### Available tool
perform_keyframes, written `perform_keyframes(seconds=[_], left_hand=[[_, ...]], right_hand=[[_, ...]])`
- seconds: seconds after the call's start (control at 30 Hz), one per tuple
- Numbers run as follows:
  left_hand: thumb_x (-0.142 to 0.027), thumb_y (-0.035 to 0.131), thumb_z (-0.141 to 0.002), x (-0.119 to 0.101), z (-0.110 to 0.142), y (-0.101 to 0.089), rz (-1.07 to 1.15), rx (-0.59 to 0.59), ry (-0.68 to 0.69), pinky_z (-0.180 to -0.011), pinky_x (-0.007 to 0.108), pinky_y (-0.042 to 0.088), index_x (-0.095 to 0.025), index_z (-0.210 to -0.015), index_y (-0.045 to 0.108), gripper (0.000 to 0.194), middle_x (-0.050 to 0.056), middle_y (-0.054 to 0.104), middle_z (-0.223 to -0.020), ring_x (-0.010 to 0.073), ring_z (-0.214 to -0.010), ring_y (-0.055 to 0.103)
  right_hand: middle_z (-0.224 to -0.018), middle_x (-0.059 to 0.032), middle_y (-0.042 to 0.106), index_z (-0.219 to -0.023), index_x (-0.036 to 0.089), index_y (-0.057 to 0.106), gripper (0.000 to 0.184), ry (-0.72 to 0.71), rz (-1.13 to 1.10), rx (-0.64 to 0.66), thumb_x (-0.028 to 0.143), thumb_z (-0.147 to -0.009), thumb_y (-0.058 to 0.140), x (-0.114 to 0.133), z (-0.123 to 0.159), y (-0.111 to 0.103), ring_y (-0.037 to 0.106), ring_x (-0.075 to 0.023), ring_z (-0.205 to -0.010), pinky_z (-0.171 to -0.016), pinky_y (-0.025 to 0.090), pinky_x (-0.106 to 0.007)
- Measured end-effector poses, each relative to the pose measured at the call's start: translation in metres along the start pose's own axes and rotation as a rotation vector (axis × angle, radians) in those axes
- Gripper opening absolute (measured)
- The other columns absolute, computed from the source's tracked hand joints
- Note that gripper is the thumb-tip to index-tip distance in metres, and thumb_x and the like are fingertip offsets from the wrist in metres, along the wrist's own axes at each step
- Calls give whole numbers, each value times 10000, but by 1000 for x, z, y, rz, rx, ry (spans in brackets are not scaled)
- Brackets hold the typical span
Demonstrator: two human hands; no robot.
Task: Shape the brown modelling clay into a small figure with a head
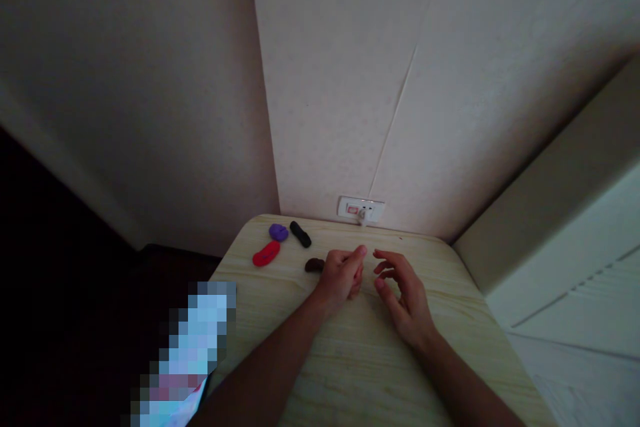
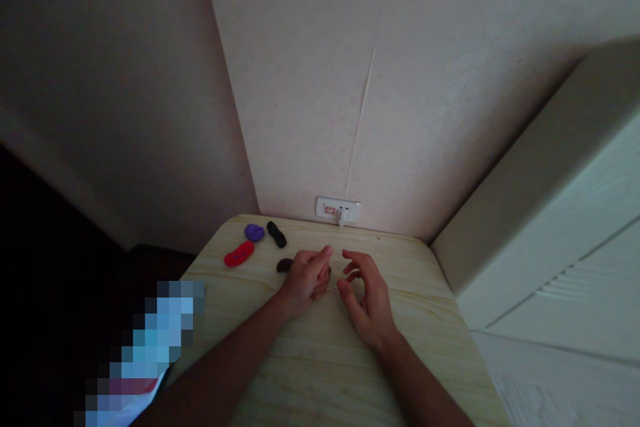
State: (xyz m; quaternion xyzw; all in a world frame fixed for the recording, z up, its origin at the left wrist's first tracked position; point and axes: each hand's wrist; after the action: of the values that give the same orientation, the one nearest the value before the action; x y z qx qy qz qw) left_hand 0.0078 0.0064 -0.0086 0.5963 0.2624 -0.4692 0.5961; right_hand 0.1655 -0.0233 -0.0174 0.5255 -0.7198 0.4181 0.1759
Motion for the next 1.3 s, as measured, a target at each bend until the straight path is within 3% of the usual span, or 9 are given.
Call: perform_keyframes(seconds=[0.37,0.67,0.8,0.9,1.0,1.1,1.2,1.3], left_hand=[[-792,707,-736,2,-3,-3,6,22,-31,-310,217,88,-231,-463,375,707,-96,263,-332,37,-264,171],[-688,744,-729,4,-2,-7,26,140,-55,-305,229,119,-217,-443,428,635,-76,312,-335,49,-265,217],[-632,734,-753,7,-2,-6,29,203,-63,-312,233,200,-200,-467,496,570,-59,364,-355,68,-281,273],[-563,725,-732,8,-3,-4,74,255,-67,-372,256,360,-169,-552,599,451,-19,480,-434,106,-355,408],[-457,710,-676,7,-3,-3,180,282,-61,-545,276,506,-151,-723,681,311,36,642,-660,154,-579,594],[-334,744,-668,4,-2,-3,253,303,-71,-686,267,536,-127,-895,733,308,71,716,-850,174,-775,666],[-275,798,-747,3,-1,-4,261,333,-89,-761,319,561,-118,-1020,742,319,80,743,-907,188,-771,698],[-269,843,-785,2,-1,-5,238,339,-88,-772,323,567,-108,-1039,742,318,102,767,-923,204,-783,724]], right_hand=[[-1208,-96,702,-1337,258,605,317,33,16,17,272,-1023,564,-3,1,0,691,-208,-905,-781,611,-358],[-1149,-97,724,-1321,244,620,306,35,46,13,296,-1024,573,-4,0,-2,707,-217,-901,-775,623,-362],[-1105,-93,734,-1320,243,624,308,35,32,6,300,-1021,576,-5,1,-2,708,-222,-875,-754,624,-367],[-1096,-92,734,-1340,245,612,324,43,17,10,301,-1024,572,-6,2,-1,710,-227,-882,-756,619,-371],[-1161,-110,722,-1378,245,593,369,31,39,-2,300,-1013,584,-5,1,-1,707,-243,-940,-803,616,-395],[-1308,-148,676,-1426,243,565,458,-14,100,-14,283,-973,629,-2,-1,-1,680,-282,-1096,-921,601,-460],[-1403,-154,636,-1512,253,499,645,-51,117,23,260,-905,717,-2,-3,1,622,-313,-1269,-1070,544,-519],[-1395,-144,658,-1537,271,494,693,-49,100,54,267,-901,768,-3,-3,2,636,-297,-1268,-1071,554,-492]])
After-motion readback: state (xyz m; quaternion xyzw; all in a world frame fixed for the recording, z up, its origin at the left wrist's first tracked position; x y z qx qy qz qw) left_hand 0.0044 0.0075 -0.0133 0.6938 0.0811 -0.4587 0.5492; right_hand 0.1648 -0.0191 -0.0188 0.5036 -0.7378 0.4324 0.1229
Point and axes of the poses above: each hand's wrist, its own z-axis away from the middle knuckle, its own y-axis out of the palm, x = y × z
